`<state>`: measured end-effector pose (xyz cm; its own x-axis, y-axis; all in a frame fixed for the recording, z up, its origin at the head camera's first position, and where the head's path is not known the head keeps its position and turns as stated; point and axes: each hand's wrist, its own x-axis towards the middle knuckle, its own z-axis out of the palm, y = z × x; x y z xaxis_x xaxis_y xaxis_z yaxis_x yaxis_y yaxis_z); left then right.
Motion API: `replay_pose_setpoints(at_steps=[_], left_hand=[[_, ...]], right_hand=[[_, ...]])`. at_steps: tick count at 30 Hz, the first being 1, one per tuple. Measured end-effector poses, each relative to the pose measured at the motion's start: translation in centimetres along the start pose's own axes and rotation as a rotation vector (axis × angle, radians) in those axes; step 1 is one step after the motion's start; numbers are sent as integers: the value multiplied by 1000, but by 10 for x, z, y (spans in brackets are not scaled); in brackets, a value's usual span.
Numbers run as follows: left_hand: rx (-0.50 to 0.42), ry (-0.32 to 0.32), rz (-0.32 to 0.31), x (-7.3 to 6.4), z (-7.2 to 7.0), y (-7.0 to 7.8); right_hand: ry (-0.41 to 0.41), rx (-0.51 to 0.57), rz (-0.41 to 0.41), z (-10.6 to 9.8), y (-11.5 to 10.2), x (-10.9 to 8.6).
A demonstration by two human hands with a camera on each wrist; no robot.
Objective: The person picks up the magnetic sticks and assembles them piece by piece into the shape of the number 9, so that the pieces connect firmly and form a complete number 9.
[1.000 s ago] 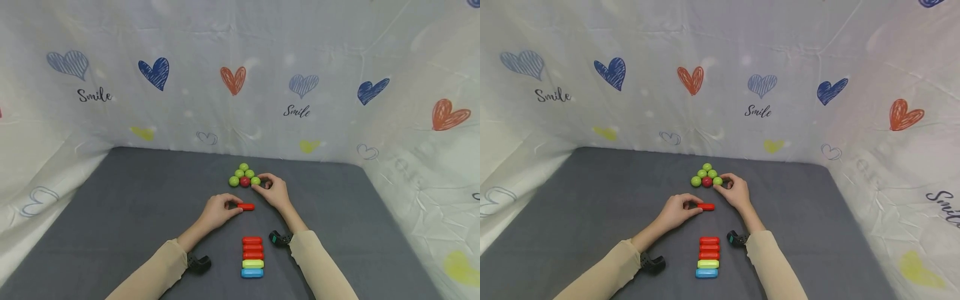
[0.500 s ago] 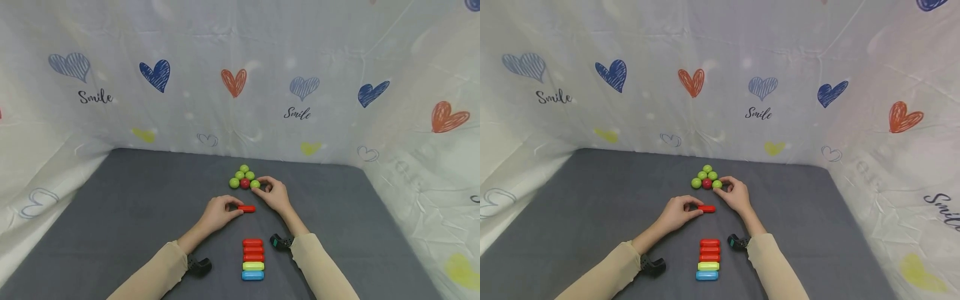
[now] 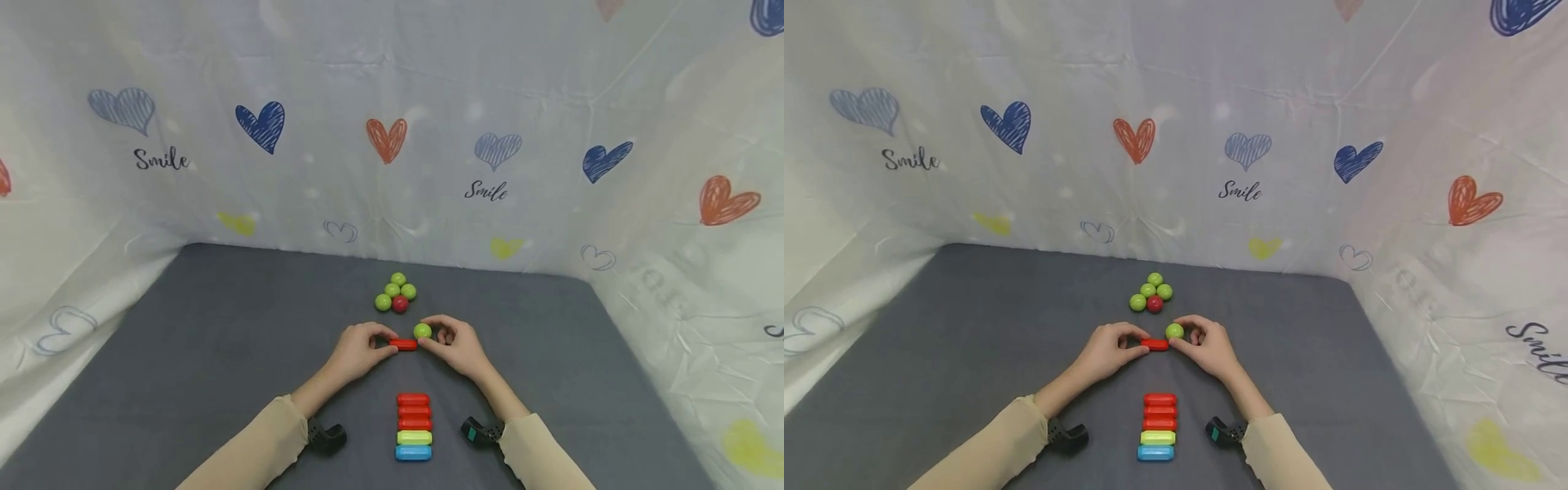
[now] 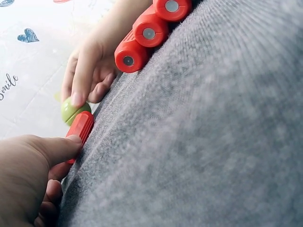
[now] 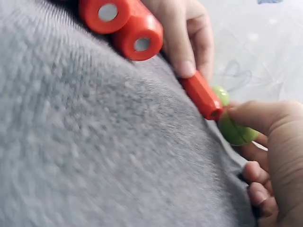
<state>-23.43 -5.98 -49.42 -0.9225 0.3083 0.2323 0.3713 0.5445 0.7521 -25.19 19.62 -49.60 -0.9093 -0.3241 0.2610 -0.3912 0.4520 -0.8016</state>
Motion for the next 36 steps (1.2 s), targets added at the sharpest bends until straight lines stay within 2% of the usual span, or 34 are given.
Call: replay_pose_setpoints(at_steps=[6, 17, 22, 29, 36], left_hand=[[-4, -18, -10, 0, -1, 0], [-5, -5, -32, -2, -2, -1], [-24, 10, -49, -1, -4, 1], [-39, 39, -41, 0, -4, 2], [-58, 75, -50, -1, -1, 1]], right_hand=[[-32, 38, 15, -5, -2, -7], [-51, 7, 20, -2, -3, -4], [-46, -2, 18, -1, -5, -3], [-45, -13, -33, -2, -3, -3], [-49, -48, 6, -2, -4, -5]])
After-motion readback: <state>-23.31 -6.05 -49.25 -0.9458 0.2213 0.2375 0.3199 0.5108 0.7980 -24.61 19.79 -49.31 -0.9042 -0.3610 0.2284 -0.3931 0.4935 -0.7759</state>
